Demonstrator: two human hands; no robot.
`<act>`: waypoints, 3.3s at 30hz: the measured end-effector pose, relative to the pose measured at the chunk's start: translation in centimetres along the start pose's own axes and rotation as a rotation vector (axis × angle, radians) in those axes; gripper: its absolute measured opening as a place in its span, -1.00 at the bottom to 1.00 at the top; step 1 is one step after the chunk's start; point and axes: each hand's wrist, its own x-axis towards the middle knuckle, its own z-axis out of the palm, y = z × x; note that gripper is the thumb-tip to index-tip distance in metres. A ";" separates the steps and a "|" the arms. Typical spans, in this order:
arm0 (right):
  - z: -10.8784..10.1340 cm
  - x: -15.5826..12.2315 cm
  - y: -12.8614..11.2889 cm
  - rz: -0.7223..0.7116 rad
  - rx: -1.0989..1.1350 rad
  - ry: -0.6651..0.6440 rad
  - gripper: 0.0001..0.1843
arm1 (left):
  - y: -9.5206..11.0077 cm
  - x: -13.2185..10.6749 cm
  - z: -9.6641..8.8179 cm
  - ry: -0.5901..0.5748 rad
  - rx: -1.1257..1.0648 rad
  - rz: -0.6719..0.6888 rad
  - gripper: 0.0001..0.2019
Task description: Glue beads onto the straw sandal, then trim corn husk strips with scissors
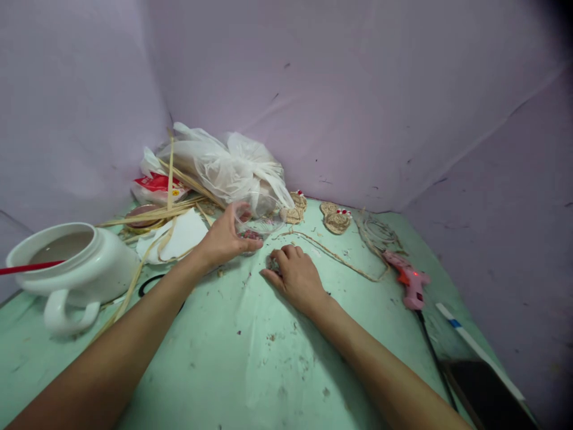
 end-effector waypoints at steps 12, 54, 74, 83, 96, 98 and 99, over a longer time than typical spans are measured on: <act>0.9 0.1 -1.4 0.008 -0.115 -0.143 -0.58 | 0.6 -0.4 0.2 0.009 0.023 -0.006 -0.21; -7.7 8.9 -1.3 -0.048 0.305 0.430 -0.67 | 0.4 -0.1 0.3 -0.027 -0.039 0.019 -0.32; 1.4 0.7 2.4 0.153 0.170 -0.120 -0.20 | 0.6 -0.3 0.1 -0.012 -0.065 -0.007 -0.25; -1.8 -4.0 1.1 -0.413 0.546 -0.221 -0.39 | -0.3 0.0 -0.1 -0.012 -0.162 -0.026 -0.21; -1.0 -5.4 -0.8 -0.177 0.526 -0.212 -0.29 | -0.5 0.0 0.0 -0.008 -0.093 0.016 -0.17; -1.4 -6.1 -0.4 -0.042 0.584 -0.144 -0.34 | -0.4 -0.1 0.0 -0.009 -0.090 0.012 -0.17; -1.4 -6.5 -0.1 0.031 0.555 -0.113 -0.32 | -0.3 -0.2 0.1 -0.010 -0.087 0.016 -0.17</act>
